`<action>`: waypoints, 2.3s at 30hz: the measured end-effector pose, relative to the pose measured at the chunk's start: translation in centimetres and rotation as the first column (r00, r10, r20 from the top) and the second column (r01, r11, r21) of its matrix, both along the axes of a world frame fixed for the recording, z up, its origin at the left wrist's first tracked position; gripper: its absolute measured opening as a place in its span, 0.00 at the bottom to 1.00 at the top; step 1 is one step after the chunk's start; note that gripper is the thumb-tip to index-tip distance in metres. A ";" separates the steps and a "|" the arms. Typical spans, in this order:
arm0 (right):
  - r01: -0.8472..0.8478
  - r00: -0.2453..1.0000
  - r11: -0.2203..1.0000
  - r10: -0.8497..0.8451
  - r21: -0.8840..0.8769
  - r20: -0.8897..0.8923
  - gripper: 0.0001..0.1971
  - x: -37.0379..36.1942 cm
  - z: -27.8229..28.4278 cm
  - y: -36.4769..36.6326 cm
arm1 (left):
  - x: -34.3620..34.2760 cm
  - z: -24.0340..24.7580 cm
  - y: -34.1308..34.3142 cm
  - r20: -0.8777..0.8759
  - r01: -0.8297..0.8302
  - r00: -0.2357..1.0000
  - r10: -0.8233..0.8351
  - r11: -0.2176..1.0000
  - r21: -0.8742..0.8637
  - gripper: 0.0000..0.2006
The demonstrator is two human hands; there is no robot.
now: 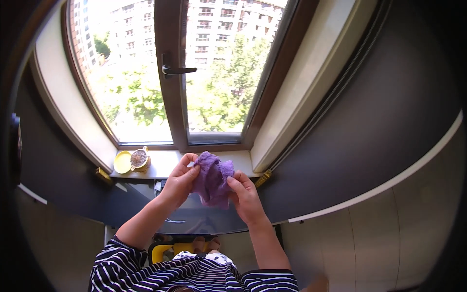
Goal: The person wipes the white frame and glass of a window with a purple cloth, rinses the cloth in a pink basin of water, and then wipes a white cabinet door.
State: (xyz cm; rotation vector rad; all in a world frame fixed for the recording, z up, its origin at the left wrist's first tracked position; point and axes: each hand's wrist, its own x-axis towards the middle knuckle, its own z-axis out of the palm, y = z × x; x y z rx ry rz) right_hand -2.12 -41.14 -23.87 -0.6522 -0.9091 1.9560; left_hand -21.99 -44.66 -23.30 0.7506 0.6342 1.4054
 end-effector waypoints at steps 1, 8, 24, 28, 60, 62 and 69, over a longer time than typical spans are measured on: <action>-0.040 0.999 0.999 0.040 -0.001 -0.010 0.06 -0.4 0.4 0.6 | -0.8 0.7 -0.2 -0.053 -0.062 0.997 0.061 0.998 -0.012 0.08; -0.003 0.998 0.979 0.014 0.203 -0.055 0.03 -4.1 1.7 2.9 | -9.2 1.0 -3.8 -0.401 -0.452 0.792 0.460 0.884 0.122 0.06; -0.310 0.842 0.500 -0.252 0.809 0.478 0.22 -15.5 5.1 1.1 | -20.1 7.5 -15.3 -0.790 -0.373 0.402 0.462 0.871 0.319 0.24; -0.290 0.757 0.237 -0.536 0.927 0.374 0.10 -19.8 7.0 0.3 | -24.0 7.7 -17.7 -0.827 -0.584 -0.108 0.552 0.637 0.502 0.11; 0.103 0.993 0.167 -0.080 0.981 -0.090 0.30 -31.3 8.9 -3.7 | -28.0 9.2 -21.6 -0.316 -0.686 -0.024 0.948 0.214 0.696 0.29; 0.125 0.989 0.104 -0.089 0.987 -0.116 0.31 -32.5 9.0 -3.8 | -28.7 9.0 -21.7 -0.287 -0.665 -0.109 0.952 0.145 0.733 0.32; 0.154 0.984 -0.102 -0.070 0.983 -0.161 0.35 -39.7 9.2 -3.0 | -34.0 7.8 -20.1 -0.216 -0.453 -0.482 0.849 -0.030 0.891 0.41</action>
